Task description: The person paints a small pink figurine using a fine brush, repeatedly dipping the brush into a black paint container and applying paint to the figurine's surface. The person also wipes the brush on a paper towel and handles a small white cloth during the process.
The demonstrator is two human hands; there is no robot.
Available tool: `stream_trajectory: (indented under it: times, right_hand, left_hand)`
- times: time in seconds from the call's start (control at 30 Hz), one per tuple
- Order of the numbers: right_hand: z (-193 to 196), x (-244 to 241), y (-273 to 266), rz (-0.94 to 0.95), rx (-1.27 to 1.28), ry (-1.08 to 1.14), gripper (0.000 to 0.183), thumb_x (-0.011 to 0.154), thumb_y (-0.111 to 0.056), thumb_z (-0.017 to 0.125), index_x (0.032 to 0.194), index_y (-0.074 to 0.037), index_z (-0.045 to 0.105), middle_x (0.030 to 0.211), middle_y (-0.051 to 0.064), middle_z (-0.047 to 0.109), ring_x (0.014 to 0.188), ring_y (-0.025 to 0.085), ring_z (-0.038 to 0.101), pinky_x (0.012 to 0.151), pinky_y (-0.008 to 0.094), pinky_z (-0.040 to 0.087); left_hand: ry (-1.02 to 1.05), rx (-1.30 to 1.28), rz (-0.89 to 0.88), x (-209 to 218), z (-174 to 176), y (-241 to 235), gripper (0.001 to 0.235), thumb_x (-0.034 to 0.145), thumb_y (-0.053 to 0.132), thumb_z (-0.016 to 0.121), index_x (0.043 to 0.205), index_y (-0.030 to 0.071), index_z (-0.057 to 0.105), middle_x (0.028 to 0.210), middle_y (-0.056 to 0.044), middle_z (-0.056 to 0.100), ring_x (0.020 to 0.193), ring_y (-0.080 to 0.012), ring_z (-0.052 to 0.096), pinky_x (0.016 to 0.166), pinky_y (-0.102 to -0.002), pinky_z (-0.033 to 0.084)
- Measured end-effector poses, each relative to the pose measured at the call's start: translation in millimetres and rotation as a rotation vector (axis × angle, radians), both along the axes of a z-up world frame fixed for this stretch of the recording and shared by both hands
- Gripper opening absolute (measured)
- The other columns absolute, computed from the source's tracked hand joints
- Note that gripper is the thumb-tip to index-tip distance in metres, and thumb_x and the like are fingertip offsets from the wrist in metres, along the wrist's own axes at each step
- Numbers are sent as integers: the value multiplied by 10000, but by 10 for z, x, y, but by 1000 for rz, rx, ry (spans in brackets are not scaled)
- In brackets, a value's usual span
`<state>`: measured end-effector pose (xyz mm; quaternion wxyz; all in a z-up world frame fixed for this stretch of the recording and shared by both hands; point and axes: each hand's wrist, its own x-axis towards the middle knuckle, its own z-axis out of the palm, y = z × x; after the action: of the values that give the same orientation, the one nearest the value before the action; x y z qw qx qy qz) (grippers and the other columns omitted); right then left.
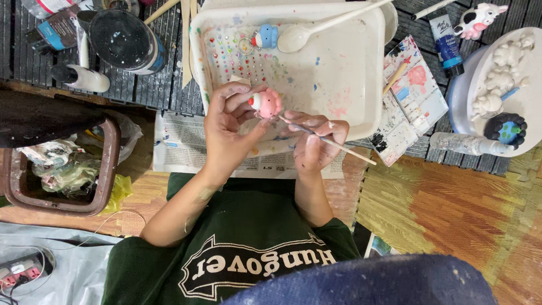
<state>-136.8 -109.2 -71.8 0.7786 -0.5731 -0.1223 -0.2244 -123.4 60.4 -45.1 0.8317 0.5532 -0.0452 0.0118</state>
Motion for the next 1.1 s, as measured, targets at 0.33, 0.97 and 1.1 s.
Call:
stream_trajectory:
  times: [0.33, 0.97, 1.1]
  right_hand:
    - [48, 46, 20, -210, 124, 26, 245, 1080, -226, 553, 1170, -75, 382, 976, 164, 642, 898, 270, 724, 527, 293, 579]
    - [132, 18, 66, -291, 239, 137, 168, 1115, -212, 505, 1177, -117, 381, 1064, 118, 601, 823, 201, 671, 538, 296, 506]
    - [114, 21, 50, -246, 226, 124, 173, 1117, -216, 523, 1167, -115, 391, 1046, 107, 605, 798, 201, 663, 540, 305, 516]
  left_hand:
    - [2, -26, -46, 5, -12, -10, 595, 971, -164, 672, 1435, 68, 380, 1528, -190, 563, 1377, -224, 611, 1146, -373, 535]
    - [-267, 591, 6, 250, 421, 499, 523, 942, -53, 805, 1351, 7, 485, 1335, -159, 708, 1161, -210, 740, 977, -307, 601]
    - [-181, 500, 17, 156, 329, 532, 536, 944, -65, 789, 1357, 13, 458, 1335, -164, 681, 1131, -183, 740, 944, -285, 602]
